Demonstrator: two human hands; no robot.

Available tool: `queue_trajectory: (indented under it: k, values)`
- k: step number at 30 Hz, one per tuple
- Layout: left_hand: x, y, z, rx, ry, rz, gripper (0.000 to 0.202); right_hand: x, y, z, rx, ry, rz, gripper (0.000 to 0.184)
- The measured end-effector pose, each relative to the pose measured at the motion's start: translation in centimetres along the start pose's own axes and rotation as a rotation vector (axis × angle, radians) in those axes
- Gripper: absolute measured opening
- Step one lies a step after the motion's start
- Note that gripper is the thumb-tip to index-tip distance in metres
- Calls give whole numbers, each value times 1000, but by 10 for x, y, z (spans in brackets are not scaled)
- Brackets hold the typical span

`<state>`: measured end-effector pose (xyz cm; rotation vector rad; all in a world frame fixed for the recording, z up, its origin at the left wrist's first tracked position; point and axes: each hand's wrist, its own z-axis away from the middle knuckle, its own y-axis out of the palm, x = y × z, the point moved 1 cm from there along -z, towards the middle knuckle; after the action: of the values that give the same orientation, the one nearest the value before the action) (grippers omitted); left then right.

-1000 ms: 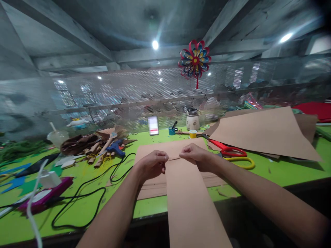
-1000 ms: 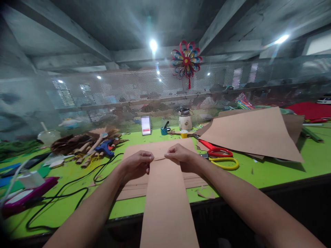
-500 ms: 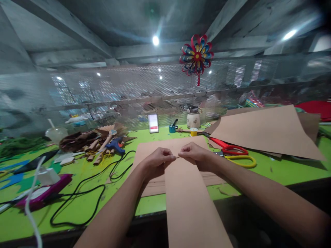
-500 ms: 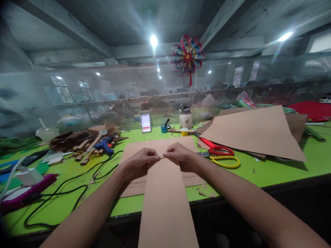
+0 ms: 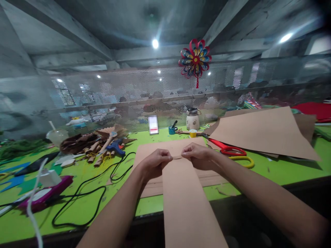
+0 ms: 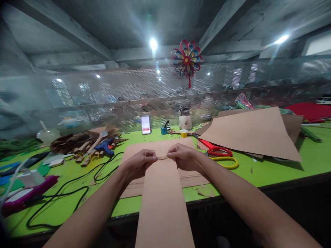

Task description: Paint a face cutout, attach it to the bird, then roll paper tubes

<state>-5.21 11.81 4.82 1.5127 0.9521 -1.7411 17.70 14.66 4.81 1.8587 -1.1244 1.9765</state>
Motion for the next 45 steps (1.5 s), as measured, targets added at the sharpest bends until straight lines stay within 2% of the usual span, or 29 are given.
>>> queue_trajectory:
  k: [3, 6, 12, 19, 24, 27, 29, 32, 35, 37, 41, 45]
  values:
    - [0, -2, 2, -14, -8, 27, 26, -3, -2, 4, 61, 125, -138, 35]
    - [1, -5, 3, -3, -3, 36, 24, -6, -5, 8, 66, 184, -219, 47]
    - [-1, -16, 1, -19, -13, -47, 29, -8, -7, 7, 78, 160, -261, 44]
    - [-6, -13, 5, 9, -35, -17, 30, -15, -5, 6, 52, 128, -330, 36]
    - [-3, -20, 2, -19, 40, -167, 26, -8, -3, 8, -24, 111, -371, 31]
    - [-2, -22, 0, -74, 90, -55, 27, 5, -3, 7, -132, 11, -506, 32]
    - [-4, -18, 0, -89, 117, 76, 28, 13, -3, 7, -177, -82, -649, 32]
    - [-7, -8, 1, -37, 148, 246, 25, 23, 0, 10, -153, -148, -734, 34]
    - [-9, 5, 0, 56, 139, 350, 21, 31, 8, 12, -83, -127, -630, 46]
    - [-9, 13, -1, 101, 120, 393, 20, 33, 14, 12, -56, -135, -513, 45]
    - [-9, 25, 0, 133, 111, 421, 24, 32, 22, 7, -117, -186, -336, 30]
    - [-14, 36, 8, 139, 1, 432, 24, 31, 21, 4, -178, -201, -310, 28]
